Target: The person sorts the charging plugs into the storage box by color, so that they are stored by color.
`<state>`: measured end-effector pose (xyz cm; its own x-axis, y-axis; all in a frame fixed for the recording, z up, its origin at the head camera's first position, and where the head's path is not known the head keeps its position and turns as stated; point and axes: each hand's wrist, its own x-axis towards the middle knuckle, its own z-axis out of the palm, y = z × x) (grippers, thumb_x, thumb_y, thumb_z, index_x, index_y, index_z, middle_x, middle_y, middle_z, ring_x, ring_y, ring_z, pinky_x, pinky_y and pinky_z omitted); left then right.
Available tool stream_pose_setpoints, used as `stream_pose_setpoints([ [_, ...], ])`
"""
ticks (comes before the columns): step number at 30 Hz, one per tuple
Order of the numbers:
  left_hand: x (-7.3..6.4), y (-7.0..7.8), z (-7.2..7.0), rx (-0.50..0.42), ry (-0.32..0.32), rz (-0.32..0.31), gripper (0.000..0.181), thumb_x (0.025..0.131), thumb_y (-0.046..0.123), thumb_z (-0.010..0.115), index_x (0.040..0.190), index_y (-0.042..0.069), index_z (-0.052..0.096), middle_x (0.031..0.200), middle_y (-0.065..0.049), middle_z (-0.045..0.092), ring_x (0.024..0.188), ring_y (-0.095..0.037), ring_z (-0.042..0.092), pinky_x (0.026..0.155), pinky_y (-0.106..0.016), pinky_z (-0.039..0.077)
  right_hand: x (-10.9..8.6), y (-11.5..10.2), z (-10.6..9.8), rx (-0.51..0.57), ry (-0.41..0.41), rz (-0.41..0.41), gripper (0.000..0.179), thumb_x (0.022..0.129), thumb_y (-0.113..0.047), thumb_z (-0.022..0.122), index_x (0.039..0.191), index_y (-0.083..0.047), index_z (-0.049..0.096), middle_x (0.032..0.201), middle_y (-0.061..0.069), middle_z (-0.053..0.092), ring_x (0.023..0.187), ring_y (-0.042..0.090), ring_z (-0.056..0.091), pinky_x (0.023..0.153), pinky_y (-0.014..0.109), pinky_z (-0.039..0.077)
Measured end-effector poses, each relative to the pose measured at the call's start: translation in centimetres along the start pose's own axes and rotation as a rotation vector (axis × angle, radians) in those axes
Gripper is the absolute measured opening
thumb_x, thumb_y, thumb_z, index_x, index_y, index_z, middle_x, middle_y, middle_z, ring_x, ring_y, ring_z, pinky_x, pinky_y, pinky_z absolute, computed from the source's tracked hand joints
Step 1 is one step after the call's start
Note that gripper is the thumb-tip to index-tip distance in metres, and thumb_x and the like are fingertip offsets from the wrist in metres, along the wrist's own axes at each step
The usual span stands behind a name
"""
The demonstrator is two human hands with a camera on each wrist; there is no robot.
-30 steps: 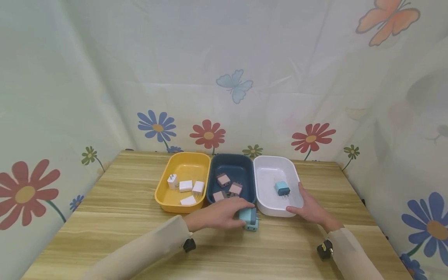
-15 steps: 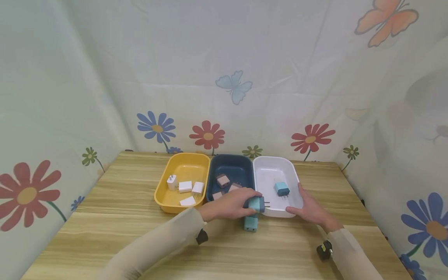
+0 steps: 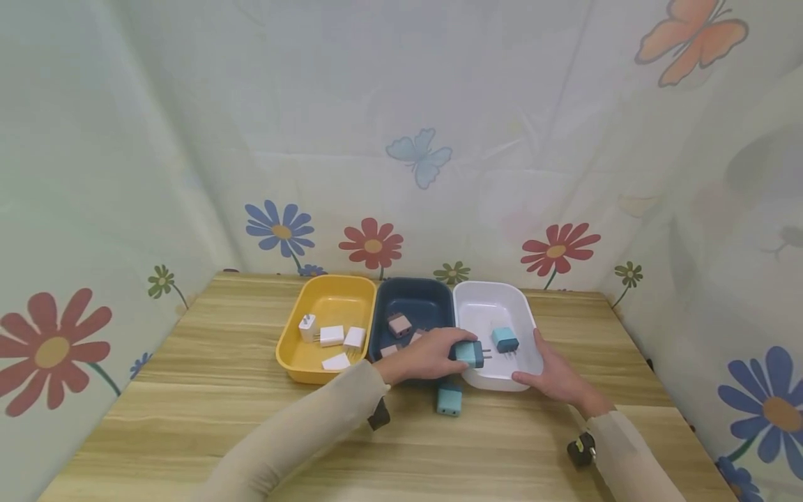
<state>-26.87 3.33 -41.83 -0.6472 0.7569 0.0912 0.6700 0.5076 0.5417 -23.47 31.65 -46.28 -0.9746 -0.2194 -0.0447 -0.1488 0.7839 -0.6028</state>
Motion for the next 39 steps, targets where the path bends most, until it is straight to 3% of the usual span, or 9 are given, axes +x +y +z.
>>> stream_pose_setpoints([
  [24, 3.3, -1.1, 1.5, 0.020, 0.018, -0.093, 0.049, 0.090, 0.027, 0.064, 0.135, 0.014, 0.050, 0.129, 0.003, 0.055, 0.112, -0.005, 0.051, 0.097, -0.022, 0.039, 0.0, 0.5, 0.0, 0.005, 0.009, -0.015, 0.106, 0.084, -0.039, 0.070, 0.147, 0.009, -0.001, 0.149, 0.035, 0.009, 0.131, 0.053, 0.021, 0.101, 0.065, 0.024],
  [39, 4.2, -2.2, 1.5, 0.004, 0.024, -0.156, 0.049, 0.089, 0.026, 0.067, 0.135, 0.016, 0.051, 0.128, 0.003, 0.056, 0.106, -0.005, 0.052, 0.095, -0.024, 0.042, 0.0, 0.2, 0.1, 0.006, 0.008, -0.006, 0.107, 0.084, -0.039, 0.071, 0.147, 0.007, -0.001, 0.149, 0.035, 0.008, 0.131, 0.053, 0.020, 0.101, 0.065, 0.023],
])
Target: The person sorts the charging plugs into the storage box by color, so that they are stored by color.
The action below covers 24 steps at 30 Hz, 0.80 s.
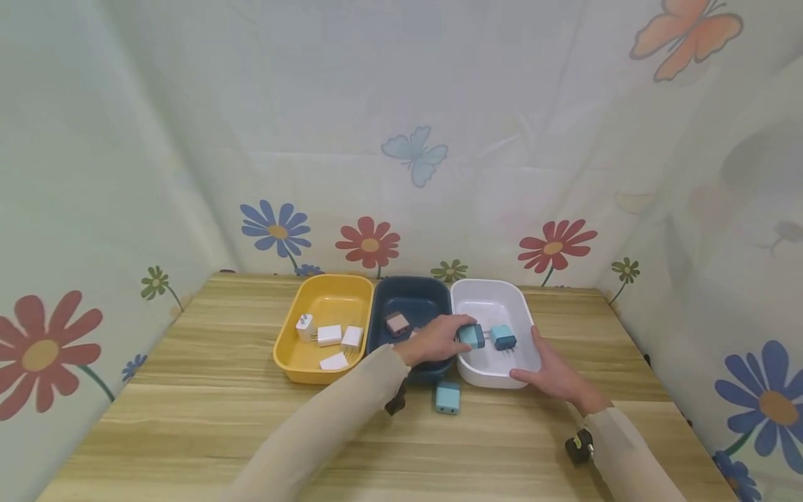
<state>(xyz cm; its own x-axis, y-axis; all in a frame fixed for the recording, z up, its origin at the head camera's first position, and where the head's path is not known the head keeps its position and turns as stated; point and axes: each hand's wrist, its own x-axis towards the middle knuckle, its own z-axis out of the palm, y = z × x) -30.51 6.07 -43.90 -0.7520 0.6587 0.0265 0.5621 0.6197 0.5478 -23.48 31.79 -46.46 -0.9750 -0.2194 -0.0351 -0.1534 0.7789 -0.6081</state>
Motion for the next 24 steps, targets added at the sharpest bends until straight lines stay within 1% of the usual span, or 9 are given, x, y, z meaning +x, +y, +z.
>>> stream_pose_setpoints([
  [8, 0.6, -0.2, -0.1, 0.000, -0.007, -0.034, 0.049, 0.090, 0.028, 0.066, 0.136, 0.018, 0.050, 0.128, 0.005, 0.056, 0.104, -0.005, 0.052, 0.095, -0.026, 0.042, 0.0, 0.1, 0.0, 0.000, 0.004, 0.003, 0.106, 0.084, -0.037, 0.071, 0.147, 0.009, -0.001, 0.149, 0.036, 0.008, 0.132, 0.053, 0.019, 0.102, 0.064, 0.021],
  [19, 1.1, -0.4, 0.2, 0.027, 0.001, -0.048, 0.049, 0.090, 0.028, 0.066, 0.136, 0.019, 0.050, 0.129, 0.006, 0.056, 0.105, -0.005, 0.052, 0.096, -0.026, 0.042, 0.1, 0.2, 0.0, 0.001, 0.004, -0.003, 0.106, 0.084, -0.038, 0.071, 0.147, 0.009, 0.000, 0.149, 0.035, 0.008, 0.132, 0.053, 0.019, 0.102, 0.065, 0.022],
  [21, 1.2, -0.5, 0.2, 0.031, 0.000, -0.052, 0.049, 0.090, 0.029, 0.066, 0.136, 0.019, 0.050, 0.129, 0.006, 0.055, 0.106, -0.005, 0.052, 0.096, -0.027, 0.042, 0.1, 0.2, 0.0, 0.002, 0.003, -0.002, 0.106, 0.084, -0.038, 0.071, 0.147, 0.008, 0.000, 0.149, 0.035, 0.008, 0.132, 0.053, 0.019, 0.102, 0.065, 0.022],
  [24, 1.3, -0.6, 0.2, 0.032, 0.008, -0.050, 0.048, 0.091, 0.027, 0.064, 0.136, 0.017, 0.050, 0.130, 0.005, 0.056, 0.112, -0.006, 0.052, 0.098, -0.028, 0.041, 0.1, 0.2, 0.1, 0.004, 0.005, -0.002, 0.106, 0.084, -0.038, 0.071, 0.147, 0.008, -0.001, 0.149, 0.035, 0.008, 0.132, 0.053, 0.019, 0.102, 0.065, 0.022],
])
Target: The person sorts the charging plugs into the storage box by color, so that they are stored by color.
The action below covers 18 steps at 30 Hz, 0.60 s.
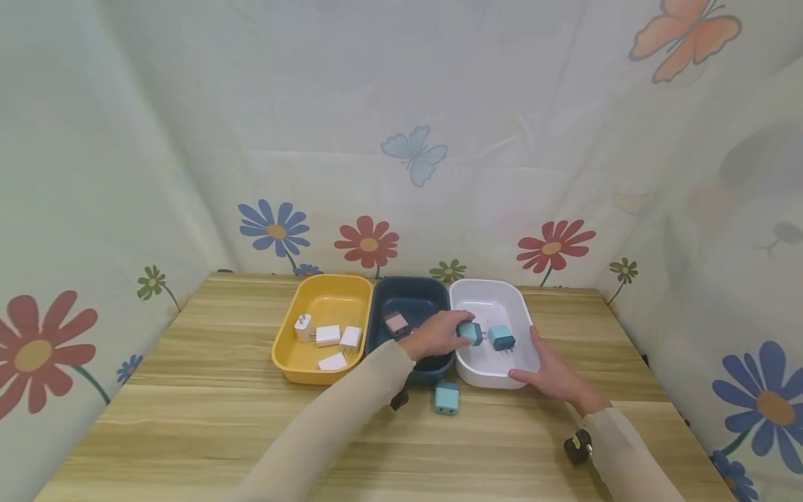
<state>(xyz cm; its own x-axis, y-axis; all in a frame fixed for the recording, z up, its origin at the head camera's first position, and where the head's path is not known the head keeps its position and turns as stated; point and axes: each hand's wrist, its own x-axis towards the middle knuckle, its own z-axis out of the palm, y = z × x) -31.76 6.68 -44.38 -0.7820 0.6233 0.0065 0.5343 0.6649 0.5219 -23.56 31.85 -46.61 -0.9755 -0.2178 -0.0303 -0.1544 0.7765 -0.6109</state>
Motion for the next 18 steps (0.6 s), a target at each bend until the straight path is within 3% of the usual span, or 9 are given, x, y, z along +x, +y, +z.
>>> stream_pose_setpoints([
  [6, 0.1, -0.6, 0.1, -0.037, 0.047, 0.015, 0.044, 0.094, 0.022, 0.061, 0.136, 0.014, 0.051, 0.130, 0.002, 0.057, 0.117, -0.011, 0.052, 0.098, -0.029, 0.042, 0.0, -0.1, 0.2, -0.019, 0.005, 0.000, 0.107, 0.083, -0.041, 0.071, 0.147, 0.008, 0.000, 0.149, 0.035, 0.009, 0.131, 0.052, 0.021, 0.102, 0.064, 0.022],
  [10, -0.2, -1.0, -0.1, -0.114, 0.078, 0.044, 0.043, 0.093, 0.019, 0.061, 0.134, 0.009, 0.052, 0.129, -0.001, 0.057, 0.116, -0.012, 0.053, 0.096, -0.027, 0.043, -0.1, -0.1, 0.2, -0.014, 0.005, 0.005, 0.106, 0.084, -0.040, 0.070, 0.148, 0.007, -0.001, 0.150, 0.034, 0.008, 0.132, 0.052, 0.019, 0.102, 0.065, 0.022],
  [14, -0.7, -1.3, -0.5, -0.211, 0.081, 0.044, 0.042, 0.092, 0.017, 0.063, 0.132, 0.008, 0.053, 0.128, -0.001, 0.058, 0.115, -0.011, 0.053, 0.094, -0.026, 0.044, 0.0, 0.0, 0.1, -0.010, -0.001, 0.016, 0.107, 0.084, -0.040, 0.070, 0.148, 0.006, -0.002, 0.150, 0.034, 0.007, 0.132, 0.052, 0.019, 0.102, 0.065, 0.021],
  [18, -1.5, -1.4, -1.0, -0.243, 0.066, 0.045, 0.043, 0.091, 0.018, 0.064, 0.132, 0.010, 0.053, 0.127, 0.000, 0.058, 0.115, -0.009, 0.054, 0.095, -0.025, 0.044, 0.0, 0.0, 0.1, -0.006, -0.009, 0.025, 0.107, 0.084, -0.040, 0.070, 0.148, 0.005, -0.002, 0.150, 0.034, 0.006, 0.133, 0.053, 0.017, 0.103, 0.065, 0.020],
])
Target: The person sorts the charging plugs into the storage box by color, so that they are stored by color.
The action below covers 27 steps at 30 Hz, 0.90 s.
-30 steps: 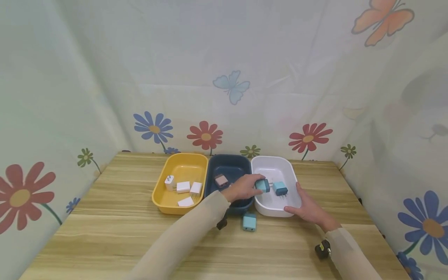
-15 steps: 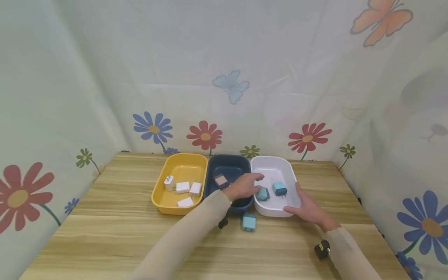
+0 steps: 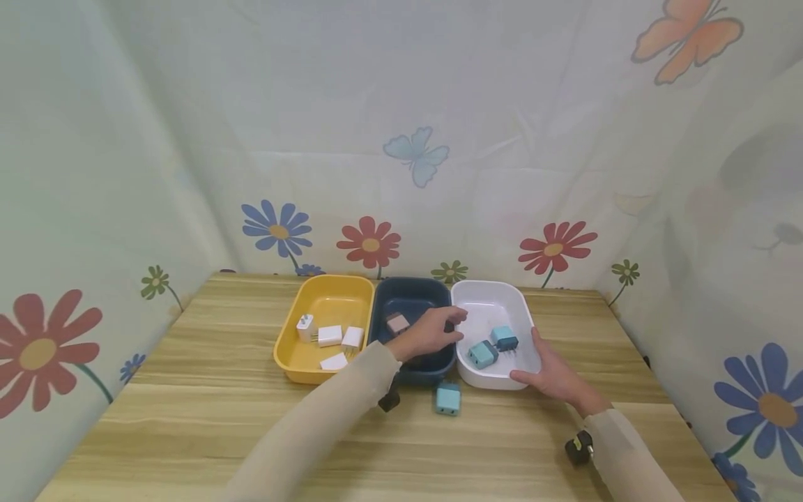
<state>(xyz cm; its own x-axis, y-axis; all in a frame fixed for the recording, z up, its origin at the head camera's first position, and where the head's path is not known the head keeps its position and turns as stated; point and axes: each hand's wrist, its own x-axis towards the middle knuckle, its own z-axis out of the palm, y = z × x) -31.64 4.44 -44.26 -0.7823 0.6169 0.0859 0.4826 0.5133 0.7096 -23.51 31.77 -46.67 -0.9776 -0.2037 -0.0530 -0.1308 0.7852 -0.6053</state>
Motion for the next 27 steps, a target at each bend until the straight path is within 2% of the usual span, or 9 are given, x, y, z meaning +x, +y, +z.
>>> stream_pose_setpoints([
  [5, -1.2, 0.3, -0.7, 0.010, -0.032, 0.035, 0.043, 0.091, 0.021, 0.065, 0.132, 0.014, 0.053, 0.126, 0.002, 0.058, 0.112, -0.007, 0.053, 0.094, -0.024, 0.044, 0.0, 0.0, -0.1, 0.001, 0.000, 0.002, 0.107, 0.084, -0.041, 0.070, 0.148, 0.006, -0.002, 0.150, 0.034, 0.006, 0.132, 0.053, 0.017, 0.102, 0.065, 0.020],
  [12, -3.6, 1.4, -1.1, 0.082, -0.092, 0.133, 0.044, 0.091, 0.025, 0.065, 0.132, 0.013, 0.053, 0.126, 0.004, 0.059, 0.111, -0.004, 0.053, 0.094, -0.021, 0.043, -0.1, -0.2, -0.2, 0.002, 0.007, -0.012, 0.106, 0.084, -0.039, 0.070, 0.147, 0.007, -0.001, 0.149, 0.035, 0.007, 0.132, 0.053, 0.018, 0.102, 0.065, 0.021],
  [16, -4.9, 2.0, -0.9, 0.135, -0.118, 0.191, 0.043, 0.091, 0.024, 0.065, 0.131, 0.012, 0.054, 0.125, 0.003, 0.059, 0.111, -0.003, 0.053, 0.095, -0.020, 0.041, -0.1, -0.3, -0.1, 0.002, 0.007, -0.015, 0.106, 0.084, -0.040, 0.070, 0.148, 0.007, -0.002, 0.149, 0.035, 0.007, 0.132, 0.053, 0.019, 0.102, 0.065, 0.022],
  [21, -6.4, 2.4, -0.5, 0.194, -0.144, 0.228, 0.043, 0.091, 0.026, 0.064, 0.130, 0.010, 0.056, 0.125, 0.003, 0.059, 0.111, -0.002, 0.052, 0.096, -0.018, 0.040, 0.0, -0.2, -0.1, 0.010, 0.006, -0.022, 0.105, 0.085, -0.039, 0.069, 0.147, 0.007, -0.002, 0.150, 0.034, 0.007, 0.132, 0.053, 0.019, 0.102, 0.065, 0.022],
  [27, -7.7, 2.7, 0.0, 0.257, -0.166, 0.301, 0.042, 0.090, 0.026, 0.066, 0.129, 0.011, 0.058, 0.124, 0.004, 0.059, 0.111, -0.003, 0.053, 0.093, -0.016, 0.040, 0.0, 0.0, -0.1, 0.009, 0.005, -0.023, 0.106, 0.085, -0.039, 0.070, 0.147, 0.008, -0.002, 0.149, 0.035, 0.007, 0.132, 0.053, 0.018, 0.102, 0.064, 0.021],
])
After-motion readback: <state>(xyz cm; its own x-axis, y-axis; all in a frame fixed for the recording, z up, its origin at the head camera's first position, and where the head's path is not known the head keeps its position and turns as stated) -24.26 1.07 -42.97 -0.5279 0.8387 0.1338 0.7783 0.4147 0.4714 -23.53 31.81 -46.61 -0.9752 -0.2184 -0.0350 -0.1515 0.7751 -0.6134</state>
